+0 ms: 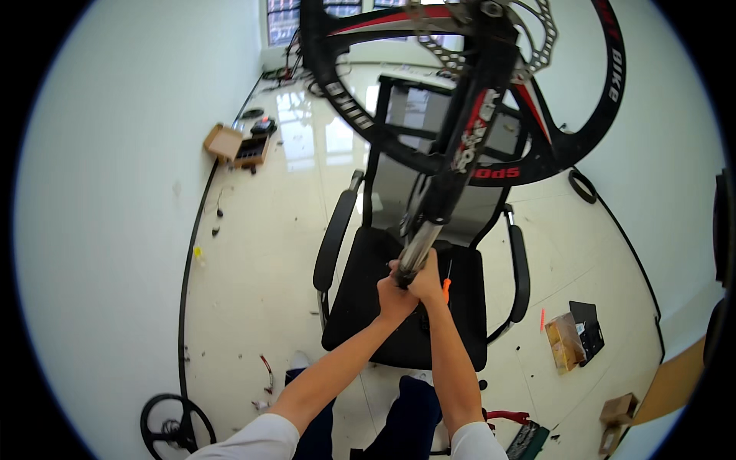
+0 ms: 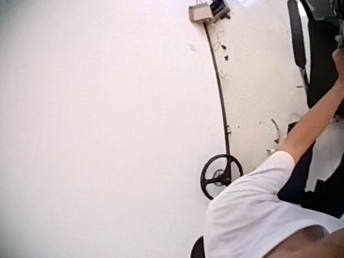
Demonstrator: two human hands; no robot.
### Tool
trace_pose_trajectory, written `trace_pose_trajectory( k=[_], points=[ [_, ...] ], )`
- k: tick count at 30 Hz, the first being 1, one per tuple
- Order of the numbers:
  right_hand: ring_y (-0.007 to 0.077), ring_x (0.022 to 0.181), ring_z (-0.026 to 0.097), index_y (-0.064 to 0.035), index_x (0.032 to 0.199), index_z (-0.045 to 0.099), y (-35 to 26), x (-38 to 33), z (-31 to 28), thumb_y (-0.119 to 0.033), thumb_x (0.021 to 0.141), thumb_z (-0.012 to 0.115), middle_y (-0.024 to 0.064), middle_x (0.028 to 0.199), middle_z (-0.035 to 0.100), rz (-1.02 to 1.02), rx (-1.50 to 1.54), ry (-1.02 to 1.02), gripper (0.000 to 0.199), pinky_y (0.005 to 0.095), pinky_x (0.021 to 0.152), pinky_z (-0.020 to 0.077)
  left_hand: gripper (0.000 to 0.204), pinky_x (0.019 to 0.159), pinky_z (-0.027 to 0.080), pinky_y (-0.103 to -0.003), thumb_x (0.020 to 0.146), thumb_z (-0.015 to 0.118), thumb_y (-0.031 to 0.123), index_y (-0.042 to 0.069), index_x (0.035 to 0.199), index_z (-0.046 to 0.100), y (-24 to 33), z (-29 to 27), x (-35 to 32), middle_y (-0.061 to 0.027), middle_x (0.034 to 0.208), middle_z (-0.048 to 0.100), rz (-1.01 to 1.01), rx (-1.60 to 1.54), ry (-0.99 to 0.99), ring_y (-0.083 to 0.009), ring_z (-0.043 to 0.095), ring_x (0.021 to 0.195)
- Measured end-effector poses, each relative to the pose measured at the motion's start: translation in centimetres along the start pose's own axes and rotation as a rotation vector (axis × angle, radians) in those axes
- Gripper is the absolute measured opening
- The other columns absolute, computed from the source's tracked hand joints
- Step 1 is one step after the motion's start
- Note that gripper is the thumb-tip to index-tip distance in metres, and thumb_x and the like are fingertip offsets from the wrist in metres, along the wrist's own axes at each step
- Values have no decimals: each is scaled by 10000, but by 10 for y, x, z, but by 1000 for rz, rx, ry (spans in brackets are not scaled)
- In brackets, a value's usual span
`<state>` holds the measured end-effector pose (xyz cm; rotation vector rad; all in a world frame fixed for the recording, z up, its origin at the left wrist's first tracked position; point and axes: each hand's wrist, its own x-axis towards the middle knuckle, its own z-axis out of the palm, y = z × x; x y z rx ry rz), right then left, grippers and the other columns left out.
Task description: The person assembles a bicycle by attaching a front wheel to the fork, tightening the axle with an Allen key, and spinning the wheel to check alignment. They then handle a tire and rim separately, preparing to mount the tire onto the rim.
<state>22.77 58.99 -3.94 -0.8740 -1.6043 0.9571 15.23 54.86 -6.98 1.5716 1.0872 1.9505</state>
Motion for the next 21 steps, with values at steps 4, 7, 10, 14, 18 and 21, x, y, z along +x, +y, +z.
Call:
trace_pose_trajectory(
  k=[4, 7, 10, 14, 18, 21],
  points=[
    [154, 500, 586, 14, 609, 538, 19, 0, 10, -16, 721, 663, 72, 551, 557, 195, 194, 72, 170, 284, 484, 484, 187, 516, 459, -314, 707, 663, 105, -35, 698, 539, -45, 6, -19, -158, 620, 607, -264, 84, -23, -239, 657, 612],
    [160, 488, 572, 13, 621, 546, 43, -3, 16, 1, 705, 662, 70, 559, 562, 292, 256, 81, 144, 291, 488, 476, 221, 589, 470, -313, 707, 651, 70, -75, 864, 595, -56, 3, -26, -209, 755, 642, -369, 153, -61, -202, 666, 780],
    [162, 487, 569, 16, 629, 565, 64, 8, 23, 2, 700, 650, 69, 551, 560, 363, 249, 75, 112, 291, 503, 474, 232, 555, 466, -337, 694, 648, 97, -82, 828, 584, -80, -1, -27, -226, 698, 618, -436, 184, -68, -292, 661, 695],
    [165, 490, 569, 20, 645, 594, 87, 13, 26, -16, 703, 634, 70, 540, 557, 416, 263, 50, 79, 301, 526, 476, 208, 494, 462, -350, 728, 641, 133, -61, 775, 584, -92, 1, -23, -194, 623, 618, -451, 230, -19, -306, 634, 563],
    [172, 501, 572, 13, 637, 584, 99, 18, 23, -23, 700, 631, 71, 539, 555, 441, 291, 34, 86, 318, 535, 479, 238, 491, 466, -357, 753, 640, 176, -55, 751, 581, -91, 3, -20, -178, 607, 615, -483, 220, -26, -309, 628, 551],
    [174, 519, 577, 6, 642, 579, 97, 20, 22, -39, 705, 639, 70, 552, 558, 439, 309, 5, 99, 319, 548, 478, 270, 508, 475, -377, 762, 639, 201, -60, 732, 575, -93, 2, -22, -181, 600, 610, -498, 280, -73, -330, 622, 560]
  ],
)
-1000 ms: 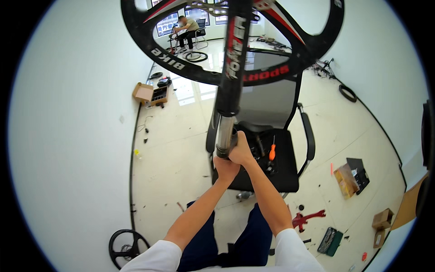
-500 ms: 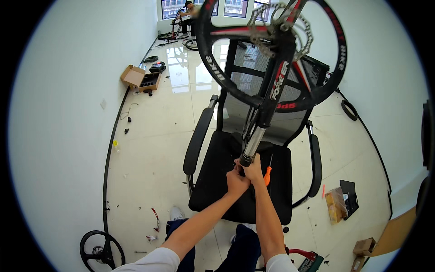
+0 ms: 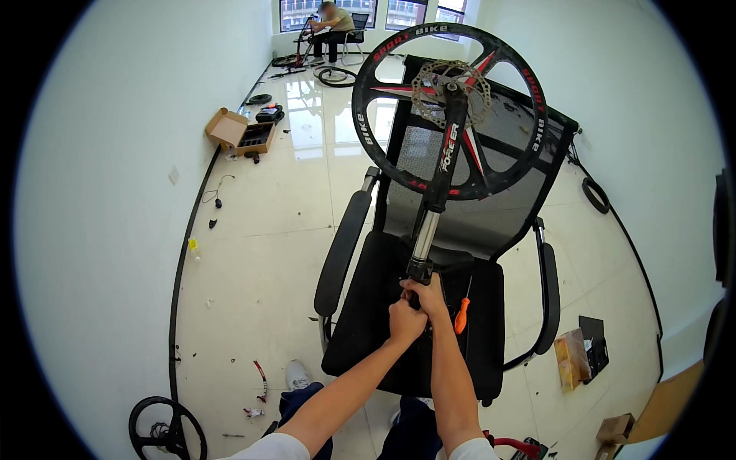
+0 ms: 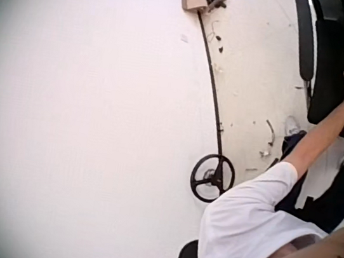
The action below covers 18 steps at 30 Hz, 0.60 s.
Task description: The person assembles a bicycle by attaching a front wheel to the fork, tightening the axle with an Allen key, and spinning the wheel to check alignment. They then handle a tire and rim separately, preparing to mount the tire onto the rim.
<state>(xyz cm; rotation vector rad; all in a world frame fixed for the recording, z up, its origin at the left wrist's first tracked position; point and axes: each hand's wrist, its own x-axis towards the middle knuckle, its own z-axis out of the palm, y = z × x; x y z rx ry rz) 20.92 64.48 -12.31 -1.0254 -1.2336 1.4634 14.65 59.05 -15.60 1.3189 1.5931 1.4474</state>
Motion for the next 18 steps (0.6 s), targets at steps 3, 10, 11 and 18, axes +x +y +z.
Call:
trace_pose_trajectory(
  k=[3, 10, 11, 18],
  points=[
    [171, 550, 588, 7, 659, 586, 2, -2, -3, -71, 722, 651, 70, 573, 569, 19, -22, 16, 120, 309, 566, 478, 381, 677, 485, -448, 762, 620, 240, -47, 999, 540, 2, -7, 2, -250, 802, 628, -89, 85, -189, -420, 605, 815],
    [162, 621, 604, 23, 790, 601, 17, -12, 4, -202, 774, 686, 73, 675, 628, -27, -249, 265, 241, 302, 600, 469, 564, 595, 511, -453, 806, 598, 270, -53, 1194, 347, 3, -33, -14, -240, 752, 633, -50, 347, -467, -401, 627, 702],
    [170, 627, 610, 25, 818, 606, 17, -13, 9, -209, 768, 687, 80, 680, 634, -42, -281, 311, 253, 309, 612, 472, 586, 599, 515, -457, 802, 612, 263, -59, 1200, 326, 0, -36, -16, -248, 781, 635, -30, 321, -474, -416, 626, 723],
    [204, 877, 615, 22, 972, 561, 30, -72, 29, -198, 770, 695, 141, 922, 633, -213, -284, 589, 326, 311, 785, 473, 483, 734, 494, -438, 756, 666, 200, -52, 1086, 418, -14, -78, -69, -215, 829, 615, 161, 300, -274, -396, 608, 818]
  ],
)
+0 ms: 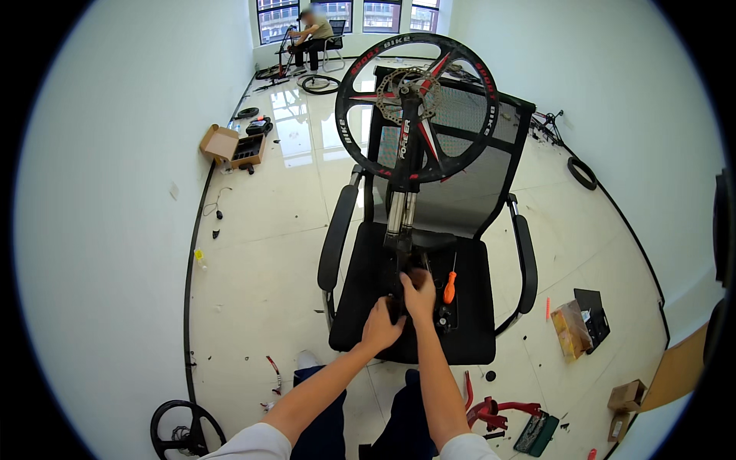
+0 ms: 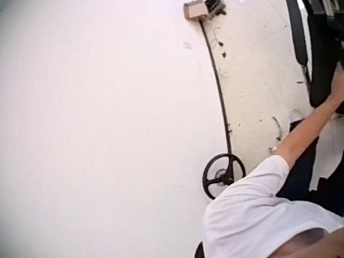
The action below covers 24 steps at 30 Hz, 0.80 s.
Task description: The person assembles a bicycle by attaching a front wheel to the fork, tightening the axle with an Allen key, and spinning the wheel to check alignment. They then handle a tire and rim separately, preparing to mount the tire onto the rim.
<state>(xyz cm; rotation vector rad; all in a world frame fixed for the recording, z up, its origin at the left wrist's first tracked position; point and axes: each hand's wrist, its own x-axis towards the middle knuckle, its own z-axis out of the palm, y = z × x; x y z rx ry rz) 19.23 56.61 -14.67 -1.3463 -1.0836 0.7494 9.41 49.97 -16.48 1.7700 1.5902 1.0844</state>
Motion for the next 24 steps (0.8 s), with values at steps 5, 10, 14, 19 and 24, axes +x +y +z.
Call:
trace_pose_trajectory(
  k=[5, 10, 14, 19, 24],
  points=[
    [178, 819, 630, 18, 937, 577, 10, -145, -163, -89, 815, 621, 114, 856, 649, 109, 9, 132, 169, 283, 743, 488, 261, 729, 476, -400, 757, 638, 193, -6, 912, 570, -31, -12, -96, -195, 816, 626, -222, -65, -322, -377, 607, 806],
    [174, 712, 646, 23, 902, 587, 6, -318, -274, -107, 819, 567, 109, 781, 656, 414, -144, 394, 156, 296, 680, 502, 261, 728, 473, -397, 804, 576, 213, -16, 923, 617, -65, 20, -116, -176, 829, 655, 45, 47, -563, -332, 626, 814],
    [164, 686, 624, 35, 887, 597, -43, -442, -341, -128, 833, 562, 103, 736, 647, 448, -197, 684, 175, 295, 653, 488, 215, 503, 457, -284, 866, 566, 194, -17, 906, 573, -53, 52, -146, -100, 761, 609, -132, -7, -874, -159, 587, 576],
    [164, 667, 631, 37, 857, 583, -80, -572, -365, -100, 799, 569, 109, 727, 642, 425, -20, 1078, 149, 284, 627, 493, 194, 480, 445, -285, 882, 545, 193, 5, 927, 537, -12, 95, -189, -99, 745, 597, -96, -36, -1228, -176, 584, 573],
    [142, 625, 597, 10, 855, 570, -136, -586, -463, -104, 805, 553, 80, 704, 617, 205, -27, 1164, 126, 270, 557, 471, 219, 518, 458, -304, 878, 556, 235, 40, 970, 525, -8, 118, -205, -99, 791, 585, -300, -81, -1277, -201, 575, 614]
  ],
)
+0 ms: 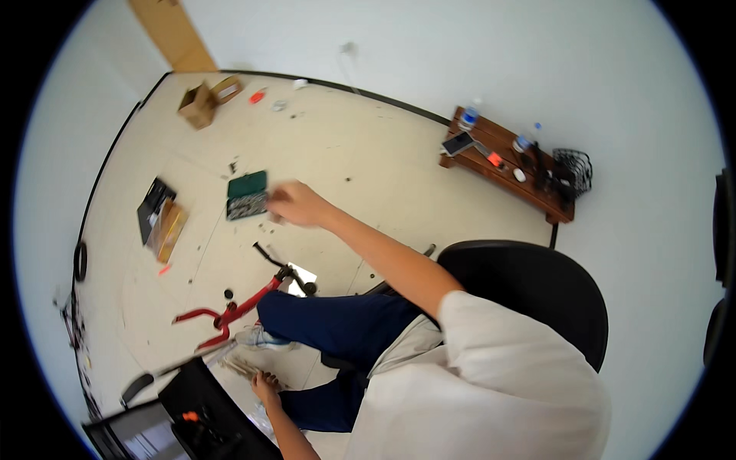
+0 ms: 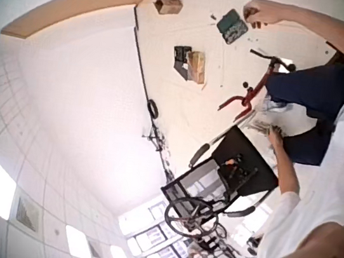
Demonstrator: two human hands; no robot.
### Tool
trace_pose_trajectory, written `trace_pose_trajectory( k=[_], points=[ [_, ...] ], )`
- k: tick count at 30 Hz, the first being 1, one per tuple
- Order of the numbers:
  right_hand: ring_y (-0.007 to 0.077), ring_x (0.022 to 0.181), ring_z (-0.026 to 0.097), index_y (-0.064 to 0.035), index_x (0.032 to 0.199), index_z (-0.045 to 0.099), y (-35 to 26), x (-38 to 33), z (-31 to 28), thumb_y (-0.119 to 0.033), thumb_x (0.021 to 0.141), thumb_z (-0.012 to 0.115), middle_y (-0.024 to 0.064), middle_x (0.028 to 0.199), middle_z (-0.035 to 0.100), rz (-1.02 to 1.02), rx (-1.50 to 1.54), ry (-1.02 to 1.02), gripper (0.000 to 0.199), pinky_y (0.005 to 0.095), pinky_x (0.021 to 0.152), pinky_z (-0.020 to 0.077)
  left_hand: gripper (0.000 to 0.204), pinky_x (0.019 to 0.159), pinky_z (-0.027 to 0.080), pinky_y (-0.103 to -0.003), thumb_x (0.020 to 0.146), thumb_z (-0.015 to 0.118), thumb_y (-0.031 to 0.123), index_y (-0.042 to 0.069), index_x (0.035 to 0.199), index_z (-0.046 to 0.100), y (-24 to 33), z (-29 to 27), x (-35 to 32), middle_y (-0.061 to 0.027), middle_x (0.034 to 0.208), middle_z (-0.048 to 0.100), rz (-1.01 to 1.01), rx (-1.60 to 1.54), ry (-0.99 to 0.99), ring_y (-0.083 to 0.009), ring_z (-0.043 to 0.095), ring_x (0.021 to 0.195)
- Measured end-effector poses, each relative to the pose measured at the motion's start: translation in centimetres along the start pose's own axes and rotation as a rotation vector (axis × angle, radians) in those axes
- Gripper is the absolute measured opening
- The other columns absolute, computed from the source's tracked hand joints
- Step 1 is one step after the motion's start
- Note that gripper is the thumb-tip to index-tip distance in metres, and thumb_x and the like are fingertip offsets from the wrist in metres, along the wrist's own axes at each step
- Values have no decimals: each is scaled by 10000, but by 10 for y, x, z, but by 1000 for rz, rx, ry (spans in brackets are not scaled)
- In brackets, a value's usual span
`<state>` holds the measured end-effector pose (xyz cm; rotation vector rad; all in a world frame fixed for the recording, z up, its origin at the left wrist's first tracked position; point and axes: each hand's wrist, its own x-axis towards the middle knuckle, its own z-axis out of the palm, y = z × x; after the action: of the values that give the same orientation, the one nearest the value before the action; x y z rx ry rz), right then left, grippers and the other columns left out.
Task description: The person assembles a bicycle by attaching a front wheel to the fork, tightening the axle with an Allen key, and spinning the wheel to check alignment. They then handle a tire and rim separately, preparing to mount the tire onto the rim.
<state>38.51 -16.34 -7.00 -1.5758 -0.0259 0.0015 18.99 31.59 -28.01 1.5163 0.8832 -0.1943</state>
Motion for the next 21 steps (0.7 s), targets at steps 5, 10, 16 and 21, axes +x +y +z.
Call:
trace_pose_trajectory(
  k=[5, 10, 16, 21],
  points=[
    [169, 598, 643, 16, 882, 574, -81, 108, -111, -134, 814, 530, 129, 748, 664, -97, 253, 174, 170, 285, 479, 476, 318, 618, 471, -340, 888, 512, 329, 68, 1069, 505, 17, 21, 2, -79, 929, 588, -187, 111, -29, -234, 588, 788],
    [146, 521, 607, -48, 741, 653, -43, 123, -287, -245, 732, 550, 57, 638, 650, 26, -445, 230, 223, 281, 514, 508, 413, 619, 471, -345, 877, 512, 300, 65, 1215, 476, 31, 14, -12, -119, 1049, 578, -209, 217, 106, -267, 601, 816],
    [169, 497, 604, -40, 599, 621, 110, -28, -462, -256, 744, 550, 95, 607, 631, 464, -668, 363, 270, 315, 458, 490, 431, 696, 510, -386, 891, 450, 274, 39, 1253, 446, 47, -8, -41, -138, 1130, 549, -266, 364, 278, -290, 580, 942],
    [170, 662, 623, -44, 896, 659, 289, -218, -526, -264, 787, 579, 74, 813, 648, 863, -169, 978, 258, 310, 534, 512, 318, 699, 491, -378, 867, 496, 274, 54, 1095, 514, 101, 30, -44, -100, 1044, 581, -210, 569, 258, -242, 586, 866]
  ],
)
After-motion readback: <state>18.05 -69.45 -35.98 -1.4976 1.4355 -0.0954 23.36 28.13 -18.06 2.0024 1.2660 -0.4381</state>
